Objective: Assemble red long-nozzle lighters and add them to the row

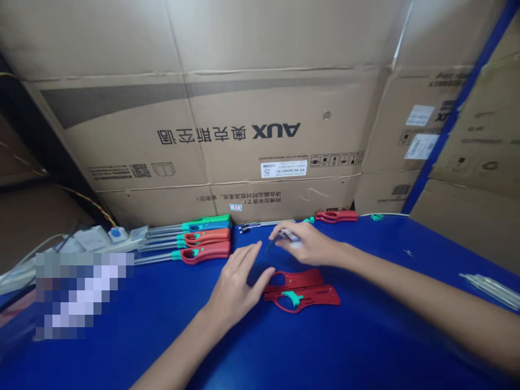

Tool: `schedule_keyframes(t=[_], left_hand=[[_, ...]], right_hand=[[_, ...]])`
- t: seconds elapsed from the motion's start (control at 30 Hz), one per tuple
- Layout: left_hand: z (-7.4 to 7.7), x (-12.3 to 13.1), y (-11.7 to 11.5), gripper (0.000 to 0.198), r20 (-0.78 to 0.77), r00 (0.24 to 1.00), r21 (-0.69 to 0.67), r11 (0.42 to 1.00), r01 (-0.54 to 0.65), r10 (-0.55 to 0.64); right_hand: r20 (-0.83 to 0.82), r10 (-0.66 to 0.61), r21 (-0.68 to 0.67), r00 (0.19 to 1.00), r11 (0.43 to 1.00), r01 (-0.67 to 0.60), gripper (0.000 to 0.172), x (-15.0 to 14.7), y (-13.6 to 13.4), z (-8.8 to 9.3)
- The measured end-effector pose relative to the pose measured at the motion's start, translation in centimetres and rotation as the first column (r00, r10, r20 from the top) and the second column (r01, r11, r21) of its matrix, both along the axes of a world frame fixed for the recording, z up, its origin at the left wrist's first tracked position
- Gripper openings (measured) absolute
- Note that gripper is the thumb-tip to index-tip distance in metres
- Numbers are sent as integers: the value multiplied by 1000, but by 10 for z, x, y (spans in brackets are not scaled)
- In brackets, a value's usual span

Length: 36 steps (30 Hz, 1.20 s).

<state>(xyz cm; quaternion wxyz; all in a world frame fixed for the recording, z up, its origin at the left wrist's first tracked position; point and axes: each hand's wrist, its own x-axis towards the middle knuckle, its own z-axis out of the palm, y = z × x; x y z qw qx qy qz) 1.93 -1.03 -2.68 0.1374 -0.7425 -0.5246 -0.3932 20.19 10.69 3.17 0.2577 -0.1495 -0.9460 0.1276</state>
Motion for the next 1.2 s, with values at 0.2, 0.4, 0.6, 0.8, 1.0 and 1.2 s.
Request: schedule_keyframes(t=[0.2,0.4,0.6,0.8,1.0,1.2], left_hand=[[0,-13,4,28,-37,999,-11,999,36,-37],[2,-27,5,23,-66,997,-132,991,35,-44],[9,-34,7,21,-113,986,-303,950,82,-121],[15,-31,3,20,-96,985,-512,855,77,-146],[15,-27,1,19,-79,985,-654,754,66,-155],[17,-25,-3,15,-43,979,-654,747,123,-199]], right_hand=[[-243,62,-507,968,843,-181,16,-10,-22,-17],[-226,-73,-838,971,524,-155,40,22,-7,-28],[-170,-269,-908,948,416,-45,39,56,-11,-36],[-55,-226,-877,973,477,61,21,65,-26,-45],[-11,-137,-684,990,724,93,16,67,-30,-52],[-34,-106,-560,994,826,69,16,67,-32,-50]])
